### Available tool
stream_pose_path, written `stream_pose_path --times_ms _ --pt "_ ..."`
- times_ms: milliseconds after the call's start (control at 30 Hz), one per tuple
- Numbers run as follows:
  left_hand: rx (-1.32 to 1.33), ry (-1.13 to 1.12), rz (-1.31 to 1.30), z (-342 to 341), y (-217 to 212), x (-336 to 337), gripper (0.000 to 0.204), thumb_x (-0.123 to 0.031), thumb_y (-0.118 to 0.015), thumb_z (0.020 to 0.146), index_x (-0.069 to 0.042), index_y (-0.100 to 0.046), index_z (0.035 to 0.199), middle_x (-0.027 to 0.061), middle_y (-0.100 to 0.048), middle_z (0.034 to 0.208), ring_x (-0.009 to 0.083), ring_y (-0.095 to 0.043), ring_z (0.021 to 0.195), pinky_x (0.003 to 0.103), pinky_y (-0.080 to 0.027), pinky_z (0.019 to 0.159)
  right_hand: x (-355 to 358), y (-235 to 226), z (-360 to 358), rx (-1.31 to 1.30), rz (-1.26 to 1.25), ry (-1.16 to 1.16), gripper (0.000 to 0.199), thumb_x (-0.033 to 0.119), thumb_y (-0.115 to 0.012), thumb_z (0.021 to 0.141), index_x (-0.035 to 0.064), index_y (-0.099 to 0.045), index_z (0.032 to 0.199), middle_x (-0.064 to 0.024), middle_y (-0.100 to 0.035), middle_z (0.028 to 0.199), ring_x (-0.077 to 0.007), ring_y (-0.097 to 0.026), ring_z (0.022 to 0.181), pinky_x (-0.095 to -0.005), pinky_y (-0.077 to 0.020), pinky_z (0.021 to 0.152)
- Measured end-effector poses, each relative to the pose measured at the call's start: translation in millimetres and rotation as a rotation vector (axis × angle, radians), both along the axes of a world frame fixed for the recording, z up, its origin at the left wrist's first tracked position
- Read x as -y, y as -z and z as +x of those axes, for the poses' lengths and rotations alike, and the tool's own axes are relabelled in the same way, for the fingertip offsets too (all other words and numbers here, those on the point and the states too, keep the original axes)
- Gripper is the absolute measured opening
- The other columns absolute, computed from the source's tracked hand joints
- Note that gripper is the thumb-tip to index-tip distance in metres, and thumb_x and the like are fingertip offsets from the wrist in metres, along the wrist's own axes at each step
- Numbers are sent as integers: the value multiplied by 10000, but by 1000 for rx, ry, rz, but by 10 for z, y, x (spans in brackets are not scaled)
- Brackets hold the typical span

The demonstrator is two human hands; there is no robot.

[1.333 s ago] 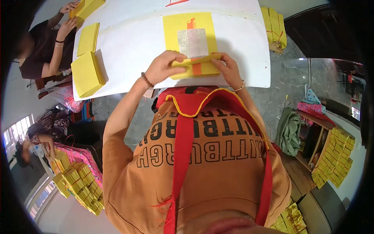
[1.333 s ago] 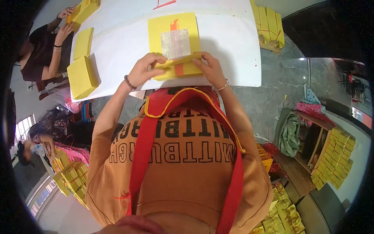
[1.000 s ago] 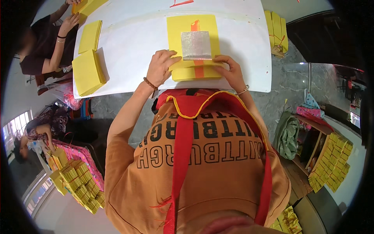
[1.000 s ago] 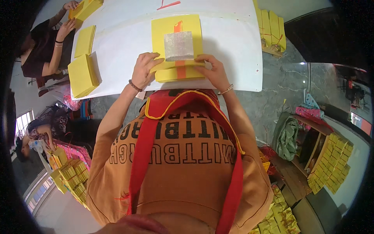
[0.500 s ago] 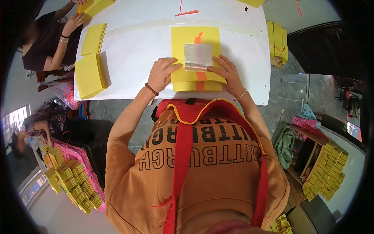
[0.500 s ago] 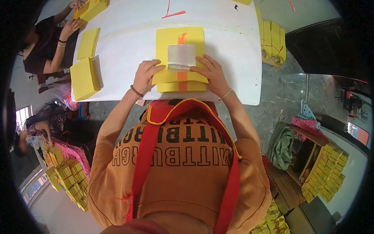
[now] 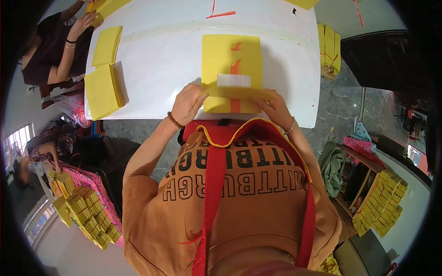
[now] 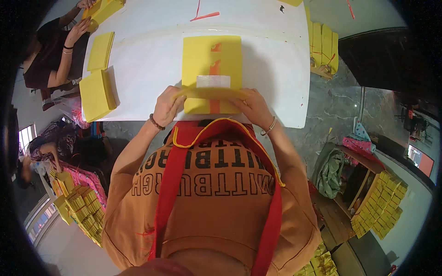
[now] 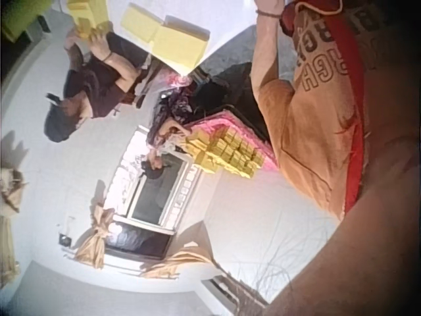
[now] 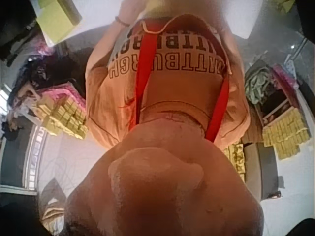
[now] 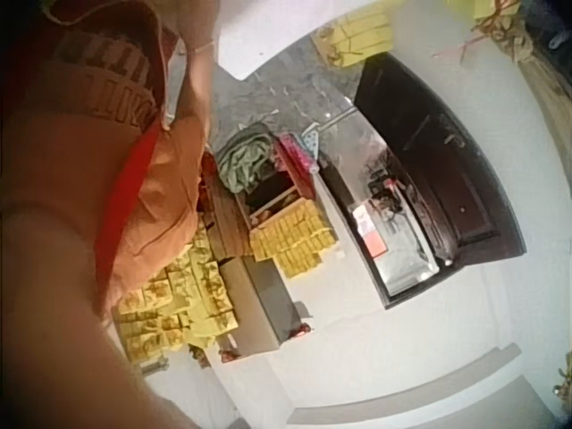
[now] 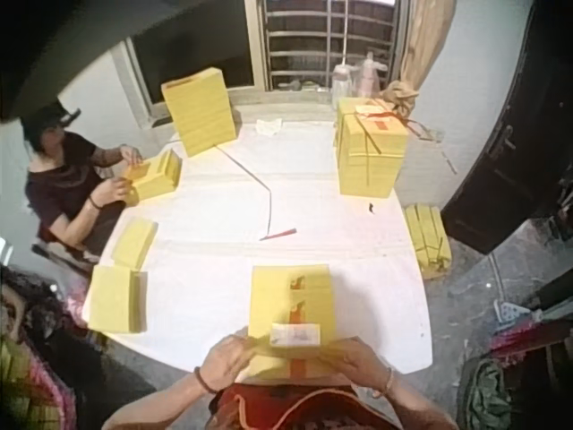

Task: Applying silver foil squares to yellow sheets of joss paper.

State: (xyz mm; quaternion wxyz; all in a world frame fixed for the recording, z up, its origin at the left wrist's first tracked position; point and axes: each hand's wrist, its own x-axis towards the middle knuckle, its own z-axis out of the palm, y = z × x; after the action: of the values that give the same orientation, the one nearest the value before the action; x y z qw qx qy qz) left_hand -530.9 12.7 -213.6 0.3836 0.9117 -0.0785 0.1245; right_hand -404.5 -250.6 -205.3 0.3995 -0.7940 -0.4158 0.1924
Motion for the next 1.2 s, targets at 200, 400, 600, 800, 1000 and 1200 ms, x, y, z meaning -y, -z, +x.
stream_pose_path --times_ms 200,400,600,800,1000,1200 --pt "-376 -280 -414 274 77 91 263 -242 -456 913 2 -549 887 148 -557 665 261 -539 614 345 -418 561 -233 106 101 -452 106 353 360 308 -537 887 7 -573 1083 -103 -653 832 -124 -555 677 -261 -452 638" --pt "-437 -415 -482 370 289 53 293 -260 -478 888 15 -570 851 123 -564 590 202 -534 530 339 -411 521 -361 40 69 -444 165 560 332 242 -581 858 10 -579 1096 -91 -658 867 -158 -593 705 -286 -472 649" --pt "-602 -442 -643 465 149 10 257 -200 -504 904 36 -607 919 26 -602 767 67 -506 659 220 -414 594 -430 37 56 -161 70 506 301 171 -623 802 68 -605 1084 -95 -632 864 -197 -597 691 -284 -460 627" --pt "-548 -492 -349 502 104 20 286 -235 -540 894 12 -574 754 17 -552 607 65 -463 553 232 -383 503 -473 180 54 -177 145 612 301 163 -625 784 89 -622 1076 -102 -603 821 -189 -547 648 -293 -442 618" --pt "-463 -520 -348 512 266 16 346 -342 -532 860 -28 -540 714 115 -561 557 247 -542 502 350 -392 487 -502 271 80 -136 173 624 311 176 -616 784 87 -621 1081 -118 -603 822 -236 -579 691 -321 -443 622" --pt "-463 -535 -436 512 265 32 285 -320 -565 843 -39 -546 804 83 -581 566 216 -552 509 343 -402 493 -514 273 72 -165 134 636 321 176 -617 778 82 -623 1085 -124 -608 840 -248 -579 700 -324 -444 633"
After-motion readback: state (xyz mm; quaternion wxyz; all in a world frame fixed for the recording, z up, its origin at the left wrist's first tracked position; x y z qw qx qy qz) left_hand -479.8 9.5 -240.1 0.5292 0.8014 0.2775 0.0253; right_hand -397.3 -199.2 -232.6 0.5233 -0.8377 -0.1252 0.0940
